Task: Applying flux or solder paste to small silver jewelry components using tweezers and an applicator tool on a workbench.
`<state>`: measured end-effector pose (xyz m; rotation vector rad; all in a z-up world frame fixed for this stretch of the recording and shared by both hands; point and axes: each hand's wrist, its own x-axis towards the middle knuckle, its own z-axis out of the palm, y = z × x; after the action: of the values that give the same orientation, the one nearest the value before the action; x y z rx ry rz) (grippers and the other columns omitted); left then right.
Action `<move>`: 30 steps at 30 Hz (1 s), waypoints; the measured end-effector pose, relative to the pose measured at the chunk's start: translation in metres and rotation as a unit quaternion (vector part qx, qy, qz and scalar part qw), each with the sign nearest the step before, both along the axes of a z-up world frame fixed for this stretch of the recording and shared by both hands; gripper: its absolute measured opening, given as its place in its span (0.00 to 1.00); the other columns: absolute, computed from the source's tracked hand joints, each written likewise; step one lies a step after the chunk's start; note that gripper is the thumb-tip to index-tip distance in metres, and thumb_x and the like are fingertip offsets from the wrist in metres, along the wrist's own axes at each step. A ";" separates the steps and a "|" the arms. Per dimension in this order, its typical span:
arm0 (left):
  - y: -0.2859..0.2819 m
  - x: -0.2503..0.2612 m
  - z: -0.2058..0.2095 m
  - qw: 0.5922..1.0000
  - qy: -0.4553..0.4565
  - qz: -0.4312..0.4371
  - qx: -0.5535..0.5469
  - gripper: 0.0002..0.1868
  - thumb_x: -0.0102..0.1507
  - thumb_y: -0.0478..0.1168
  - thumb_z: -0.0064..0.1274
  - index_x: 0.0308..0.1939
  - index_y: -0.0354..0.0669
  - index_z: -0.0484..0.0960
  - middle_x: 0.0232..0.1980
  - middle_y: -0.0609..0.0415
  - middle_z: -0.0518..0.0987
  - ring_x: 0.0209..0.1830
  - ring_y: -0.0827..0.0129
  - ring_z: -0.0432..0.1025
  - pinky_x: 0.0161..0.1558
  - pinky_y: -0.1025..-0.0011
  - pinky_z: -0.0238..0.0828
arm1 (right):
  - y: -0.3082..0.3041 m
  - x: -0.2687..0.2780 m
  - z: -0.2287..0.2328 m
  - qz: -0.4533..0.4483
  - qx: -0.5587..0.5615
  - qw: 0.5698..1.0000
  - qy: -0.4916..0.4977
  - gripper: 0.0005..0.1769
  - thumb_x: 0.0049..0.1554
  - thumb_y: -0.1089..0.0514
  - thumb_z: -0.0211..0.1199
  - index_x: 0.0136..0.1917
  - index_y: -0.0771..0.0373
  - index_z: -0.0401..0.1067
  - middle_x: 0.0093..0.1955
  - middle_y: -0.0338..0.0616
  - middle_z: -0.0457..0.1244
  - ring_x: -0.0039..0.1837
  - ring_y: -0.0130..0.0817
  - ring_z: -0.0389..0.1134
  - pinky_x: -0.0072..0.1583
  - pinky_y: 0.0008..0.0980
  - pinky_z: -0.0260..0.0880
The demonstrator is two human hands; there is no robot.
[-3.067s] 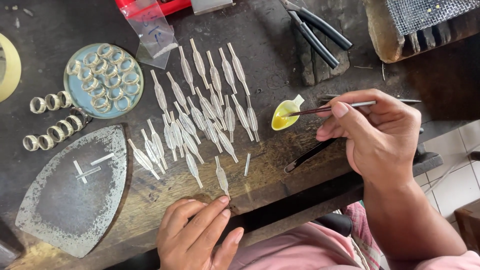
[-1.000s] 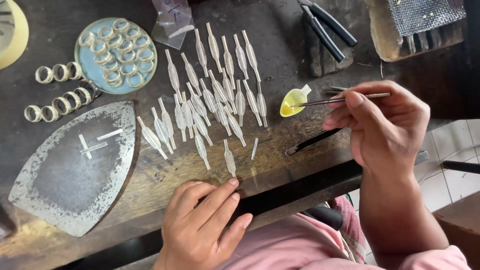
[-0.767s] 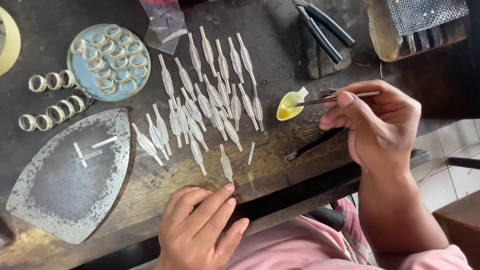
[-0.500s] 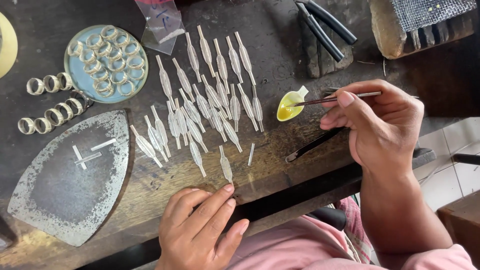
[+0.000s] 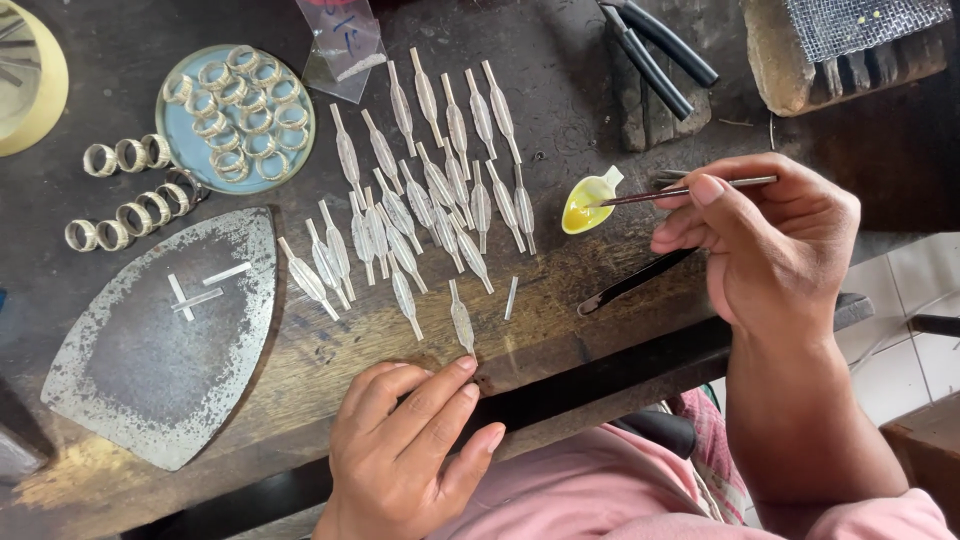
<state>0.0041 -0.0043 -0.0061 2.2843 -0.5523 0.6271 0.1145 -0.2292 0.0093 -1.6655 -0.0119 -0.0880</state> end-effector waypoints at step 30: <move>0.006 -0.004 0.006 0.999 0.032 -0.023 0.002 0.13 0.59 0.43 0.47 0.33 0.34 0.77 0.41 0.51 0.75 0.32 0.62 0.63 0.36 0.67 0.61 | 0.050 -0.052 0.002 0.163 -0.099 0.981 -0.035 0.05 0.51 0.72 0.54 0.43 0.75 0.64 0.38 0.58 0.63 0.34 0.34 0.67 0.44 0.22 0.68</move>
<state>0.0004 0.0013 0.0004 2.2808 -0.5733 0.5305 0.0620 -0.1790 0.0113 -1.8374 -0.3562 0.1072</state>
